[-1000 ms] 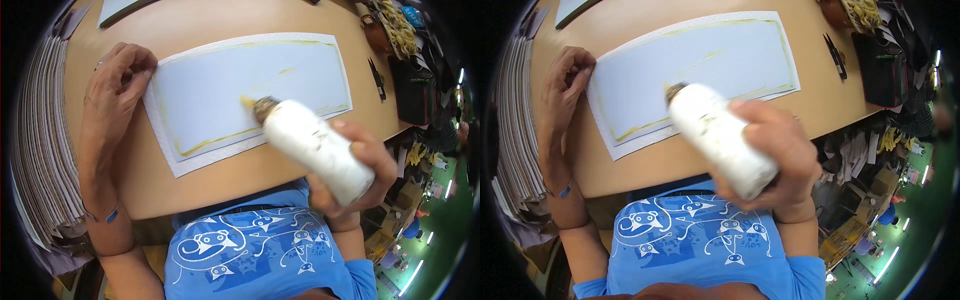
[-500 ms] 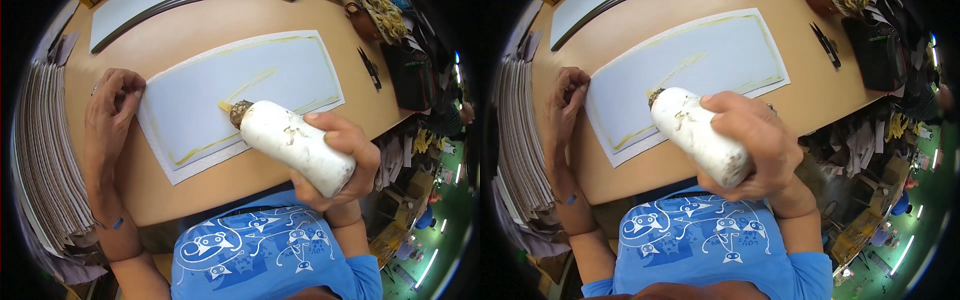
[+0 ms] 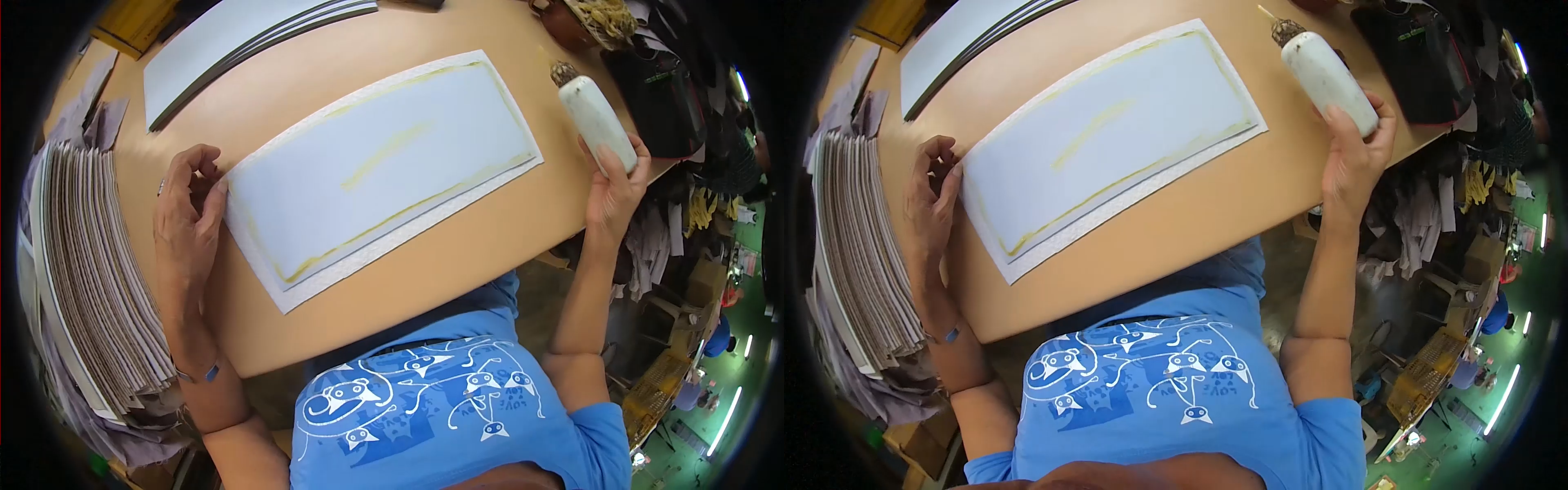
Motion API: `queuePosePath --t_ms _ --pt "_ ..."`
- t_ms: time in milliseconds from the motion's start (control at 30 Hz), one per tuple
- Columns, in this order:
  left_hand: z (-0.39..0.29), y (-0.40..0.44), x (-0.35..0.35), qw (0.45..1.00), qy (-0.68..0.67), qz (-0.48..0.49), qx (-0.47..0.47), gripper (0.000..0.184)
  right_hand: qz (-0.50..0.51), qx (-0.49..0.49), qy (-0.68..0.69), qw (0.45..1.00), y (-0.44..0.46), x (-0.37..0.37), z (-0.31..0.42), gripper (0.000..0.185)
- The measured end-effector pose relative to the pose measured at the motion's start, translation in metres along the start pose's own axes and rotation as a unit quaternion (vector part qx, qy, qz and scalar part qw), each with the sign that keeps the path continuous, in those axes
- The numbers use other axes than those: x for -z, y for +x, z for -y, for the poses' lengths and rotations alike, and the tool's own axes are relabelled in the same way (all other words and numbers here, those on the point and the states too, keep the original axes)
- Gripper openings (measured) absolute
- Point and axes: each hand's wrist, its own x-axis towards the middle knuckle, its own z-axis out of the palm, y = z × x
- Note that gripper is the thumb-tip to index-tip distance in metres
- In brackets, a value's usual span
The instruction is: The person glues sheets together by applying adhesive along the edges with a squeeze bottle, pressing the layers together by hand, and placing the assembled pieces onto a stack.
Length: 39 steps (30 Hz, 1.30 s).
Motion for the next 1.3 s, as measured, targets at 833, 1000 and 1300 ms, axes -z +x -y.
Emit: queuePosePath --t_ms 833,1000,1300 --pt "0.019 -0.016 0.022 0.863 -0.475 0.117 0.128 0.03 0.251 0.169 -0.334 0.893 -0.031 -0.04 0.005 0.033" --pt "0.023 -0.046 0.011 0.875 -0.475 0.055 0.076 0.028 0.266 0.149 -0.358 0.883 -0.027 -0.037 0.006 0.038" --pt "0.014 -0.064 0.001 0.94 -0.338 -0.022 -0.029 0.019 0.264 0.123 -0.329 0.898 -0.028 -0.038 -0.002 0.038"
